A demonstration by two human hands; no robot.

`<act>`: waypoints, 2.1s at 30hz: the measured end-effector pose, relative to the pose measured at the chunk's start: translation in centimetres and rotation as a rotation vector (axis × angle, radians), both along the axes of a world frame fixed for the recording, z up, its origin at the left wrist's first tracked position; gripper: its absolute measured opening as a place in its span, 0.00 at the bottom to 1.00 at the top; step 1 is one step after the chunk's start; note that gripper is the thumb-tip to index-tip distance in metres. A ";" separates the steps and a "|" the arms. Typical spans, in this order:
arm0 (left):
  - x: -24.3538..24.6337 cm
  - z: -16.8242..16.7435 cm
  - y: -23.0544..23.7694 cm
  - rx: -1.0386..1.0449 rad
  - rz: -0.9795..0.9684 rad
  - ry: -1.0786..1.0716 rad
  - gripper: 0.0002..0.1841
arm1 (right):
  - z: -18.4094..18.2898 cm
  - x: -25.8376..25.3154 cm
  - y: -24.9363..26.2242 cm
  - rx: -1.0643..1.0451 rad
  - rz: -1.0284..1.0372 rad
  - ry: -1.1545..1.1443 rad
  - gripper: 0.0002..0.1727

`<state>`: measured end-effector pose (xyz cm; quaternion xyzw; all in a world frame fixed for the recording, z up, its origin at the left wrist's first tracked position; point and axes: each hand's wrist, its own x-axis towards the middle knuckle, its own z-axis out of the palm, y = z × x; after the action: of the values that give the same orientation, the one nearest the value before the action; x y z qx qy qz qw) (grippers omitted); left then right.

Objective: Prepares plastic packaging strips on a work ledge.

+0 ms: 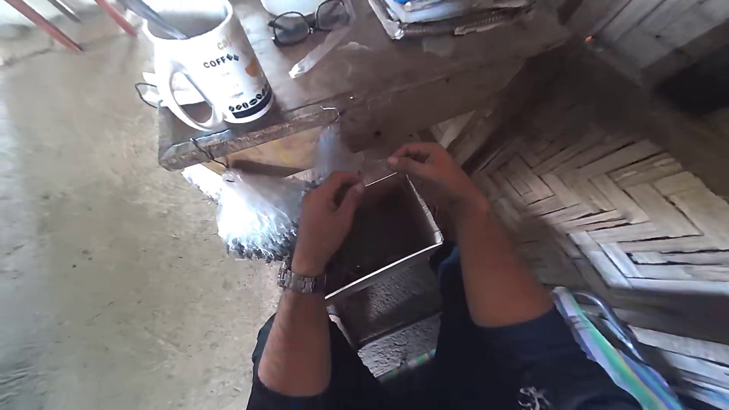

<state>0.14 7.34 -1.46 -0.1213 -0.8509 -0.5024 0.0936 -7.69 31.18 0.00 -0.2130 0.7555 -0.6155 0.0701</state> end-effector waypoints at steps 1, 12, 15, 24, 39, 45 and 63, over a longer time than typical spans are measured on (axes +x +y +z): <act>0.1 0.2 -0.1 0.033 0.018 0.014 0.09 | 0.1 0.0 0.2 0.001 -0.001 -0.018 0.10; 0.3 0.8 -1.2 0.165 -0.141 -0.186 0.09 | 0.0 0.8 -2.2 0.043 0.365 -0.113 0.19; 0.2 0.7 -1.6 0.218 -0.091 -0.202 0.10 | -0.3 0.6 -3.1 0.026 0.290 -0.080 0.10; -3.1 1.8 -2.0 0.436 -0.022 -0.066 0.10 | 0.2 0.2 -4.2 -0.117 0.151 0.111 0.12; -5.0 3.5 -0.6 0.456 0.000 0.059 0.09 | 1.8 -0.7 -6.9 -0.276 -0.116 0.121 0.10; -5.4 3.6 0.0 0.488 0.079 0.074 0.09 | 1.8 -1.3 -7.2 -0.280 -0.146 0.108 0.09; -5.5 3.1 -0.2 0.268 0.274 0.104 0.08 | 0.3 -1.9 -8.8 -0.230 -0.195 0.003 0.10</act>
<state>-5.33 7.14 1.66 -0.0165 -0.7791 -0.5866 0.2205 -9.59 22.36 0.28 -0.1460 0.6972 -0.7016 -0.0162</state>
